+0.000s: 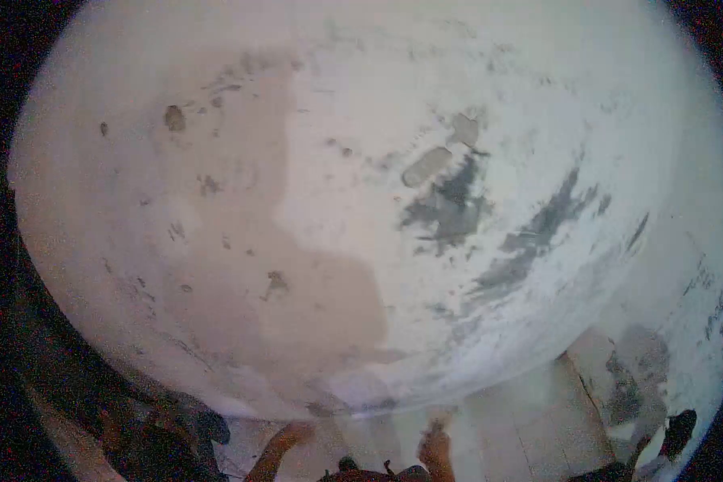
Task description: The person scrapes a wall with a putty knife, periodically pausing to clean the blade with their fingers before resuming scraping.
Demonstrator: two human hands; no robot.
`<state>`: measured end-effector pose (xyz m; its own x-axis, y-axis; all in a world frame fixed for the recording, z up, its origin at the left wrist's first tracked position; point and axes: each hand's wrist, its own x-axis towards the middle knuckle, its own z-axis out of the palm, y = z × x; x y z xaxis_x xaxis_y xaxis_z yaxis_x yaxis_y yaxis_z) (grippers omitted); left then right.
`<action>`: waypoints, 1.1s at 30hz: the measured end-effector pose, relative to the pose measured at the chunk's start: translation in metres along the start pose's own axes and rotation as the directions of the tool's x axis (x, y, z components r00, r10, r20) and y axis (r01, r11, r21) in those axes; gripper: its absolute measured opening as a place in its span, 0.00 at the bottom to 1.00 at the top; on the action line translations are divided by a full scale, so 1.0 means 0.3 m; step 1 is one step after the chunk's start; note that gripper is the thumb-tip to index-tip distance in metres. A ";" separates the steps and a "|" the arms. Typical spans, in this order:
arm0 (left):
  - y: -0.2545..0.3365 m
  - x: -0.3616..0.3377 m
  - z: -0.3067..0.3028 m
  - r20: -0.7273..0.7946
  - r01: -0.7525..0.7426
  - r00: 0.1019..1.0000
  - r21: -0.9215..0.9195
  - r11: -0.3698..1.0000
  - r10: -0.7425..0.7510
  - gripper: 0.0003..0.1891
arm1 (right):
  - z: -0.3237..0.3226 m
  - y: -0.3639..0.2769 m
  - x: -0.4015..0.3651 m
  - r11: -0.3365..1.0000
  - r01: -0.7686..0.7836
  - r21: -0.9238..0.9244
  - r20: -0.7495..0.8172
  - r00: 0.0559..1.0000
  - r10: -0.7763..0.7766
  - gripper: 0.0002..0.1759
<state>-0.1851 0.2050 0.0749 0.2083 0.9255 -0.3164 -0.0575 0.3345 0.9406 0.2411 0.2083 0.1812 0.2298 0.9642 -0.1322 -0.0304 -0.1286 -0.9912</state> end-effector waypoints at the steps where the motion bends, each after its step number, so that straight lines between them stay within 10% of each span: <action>1: 0.228 -0.318 0.018 0.167 0.334 0.942 -0.423 0.842 -0.290 0.23 | -0.200 0.010 -0.169 0.778 -0.470 0.417 0.013 0.859 0.512 0.19; 2: 0.187 -0.491 0.013 0.118 0.296 0.955 -0.465 0.834 -0.274 0.24 | -0.370 0.060 -0.316 0.591 -0.358 0.723 -0.067 0.815 0.576 0.19; 4: 0.103 -0.734 0.003 -0.222 0.355 0.872 -0.328 0.875 -0.437 0.24 | -0.743 0.249 -0.462 0.741 -0.462 0.487 -0.565 0.480 0.671 0.16; 6: -0.238 -0.756 -0.227 0.194 0.413 0.894 -0.708 0.573 -0.404 0.22 | -1.009 0.493 -0.494 0.760 -0.286 0.584 -0.572 0.520 0.634 0.16; 7: -0.219 -0.767 -0.164 -0.042 0.277 0.914 -0.662 0.697 -0.403 0.21 | -1.191 0.747 -0.459 0.709 -0.160 0.687 -0.470 0.647 0.601 0.16; 10: -0.117 -0.554 0.110 -0.595 -0.065 0.801 -0.195 0.979 -0.065 0.17 | -0.634 -0.198 -0.451 0.829 -0.381 0.409 -0.319 0.791 0.522 0.14; 11: -0.167 -0.406 0.163 -0.601 -0.347 0.793 -0.311 0.885 0.099 0.15 | -0.594 -0.255 -0.419 0.870 -0.437 0.228 -0.135 0.871 0.473 0.12; 12: 0.025 -0.419 0.358 -0.508 -0.261 0.828 0.026 0.965 0.238 0.15 | -0.553 -0.264 -0.393 0.848 -0.487 0.210 -0.061 0.859 0.508 0.12; 15: 0.617 -0.495 0.937 -0.217 -0.131 0.838 0.811 0.570 0.501 0.18 | -0.392 -0.350 -0.413 0.873 -0.477 0.104 0.078 0.879 0.471 0.16; 21: 0.617 -0.625 1.346 -0.182 -0.286 0.661 0.836 0.469 0.728 0.24 | -0.350 -0.452 -0.722 0.877 -0.449 -0.171 0.502 0.726 0.469 0.15; 23: 0.558 -0.629 1.366 -0.191 -0.225 0.630 0.883 0.412 0.753 0.25 | -0.402 -0.467 -0.789 0.846 -0.517 -0.130 0.747 0.509 0.426 0.12; 28: 0.365 -0.781 1.359 -0.281 -0.011 0.741 0.903 0.429 0.610 0.24 | -0.526 -0.451 -0.901 0.765 -0.597 -0.241 0.688 0.451 0.569 0.09; 30: 0.279 -0.817 1.312 -0.376 -0.058 0.899 0.404 0.913 0.224 0.24 | -0.508 -0.476 -0.927 0.750 -0.653 -0.106 0.749 0.444 0.492 0.09; 33: 0.146 -0.909 1.234 -0.372 -0.109 0.892 0.373 0.921 0.256 0.25 | -0.425 -0.425 -0.890 0.832 -0.459 -0.311 0.827 0.300 0.475 0.11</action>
<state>0.1170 -0.0986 0.2478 -0.1920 0.9775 -0.0871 0.2884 0.1411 0.9470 0.3076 -0.0623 0.3428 -0.7500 0.4201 -0.5109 0.1720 -0.6219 -0.7640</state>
